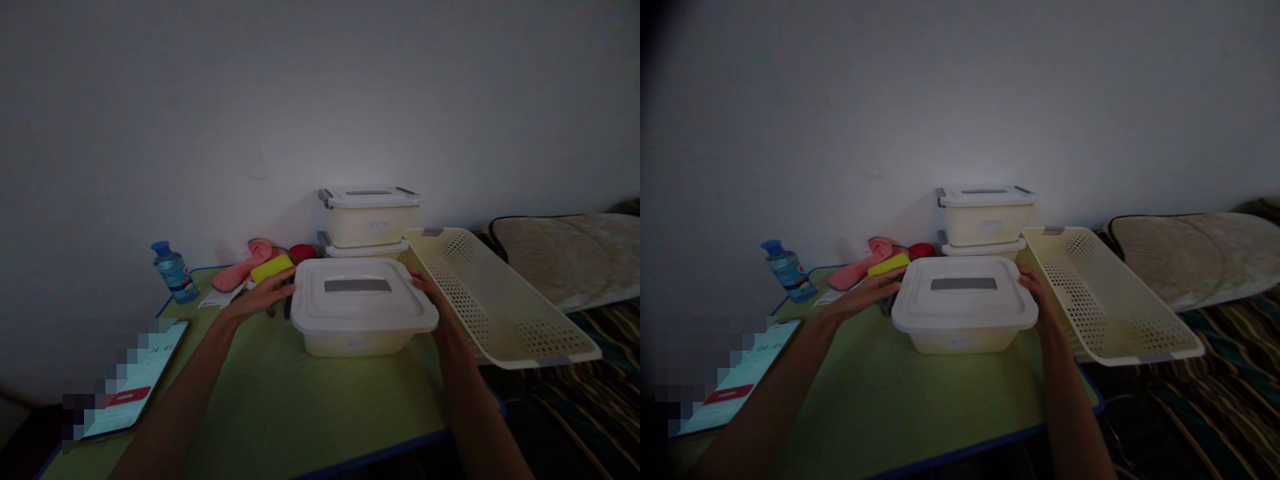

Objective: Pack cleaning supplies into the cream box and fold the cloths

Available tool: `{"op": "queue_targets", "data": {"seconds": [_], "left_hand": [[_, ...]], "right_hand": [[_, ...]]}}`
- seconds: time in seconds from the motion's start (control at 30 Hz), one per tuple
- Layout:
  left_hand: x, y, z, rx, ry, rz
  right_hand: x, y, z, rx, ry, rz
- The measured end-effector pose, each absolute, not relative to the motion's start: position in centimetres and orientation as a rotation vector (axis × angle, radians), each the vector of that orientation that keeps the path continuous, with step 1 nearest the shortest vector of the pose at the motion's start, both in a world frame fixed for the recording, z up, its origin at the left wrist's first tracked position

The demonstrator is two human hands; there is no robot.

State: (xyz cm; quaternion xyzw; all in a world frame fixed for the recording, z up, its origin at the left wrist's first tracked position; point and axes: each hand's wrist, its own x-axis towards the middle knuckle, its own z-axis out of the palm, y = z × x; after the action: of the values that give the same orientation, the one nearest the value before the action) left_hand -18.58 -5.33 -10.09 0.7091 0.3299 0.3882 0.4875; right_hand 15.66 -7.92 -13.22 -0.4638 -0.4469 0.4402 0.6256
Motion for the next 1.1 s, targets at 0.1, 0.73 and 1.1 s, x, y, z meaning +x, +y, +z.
{"op": "queue_targets", "data": {"seconds": [0.1,0.73,1.1], "left_hand": [[-18.2,-5.5,-9.8,1.760,0.833,0.990],[-13.9,-8.3,-8.6,1.192,0.804,1.348],[-13.5,-8.3,-8.5,1.028,0.801,1.456]], "right_hand": [[15.7,-8.0,-13.4,-1.036,-1.037,0.960],[15.2,-7.4,-14.2,-0.906,-1.011,0.959],[14.8,-7.8,-13.6,-0.877,-1.182,0.855]]}}
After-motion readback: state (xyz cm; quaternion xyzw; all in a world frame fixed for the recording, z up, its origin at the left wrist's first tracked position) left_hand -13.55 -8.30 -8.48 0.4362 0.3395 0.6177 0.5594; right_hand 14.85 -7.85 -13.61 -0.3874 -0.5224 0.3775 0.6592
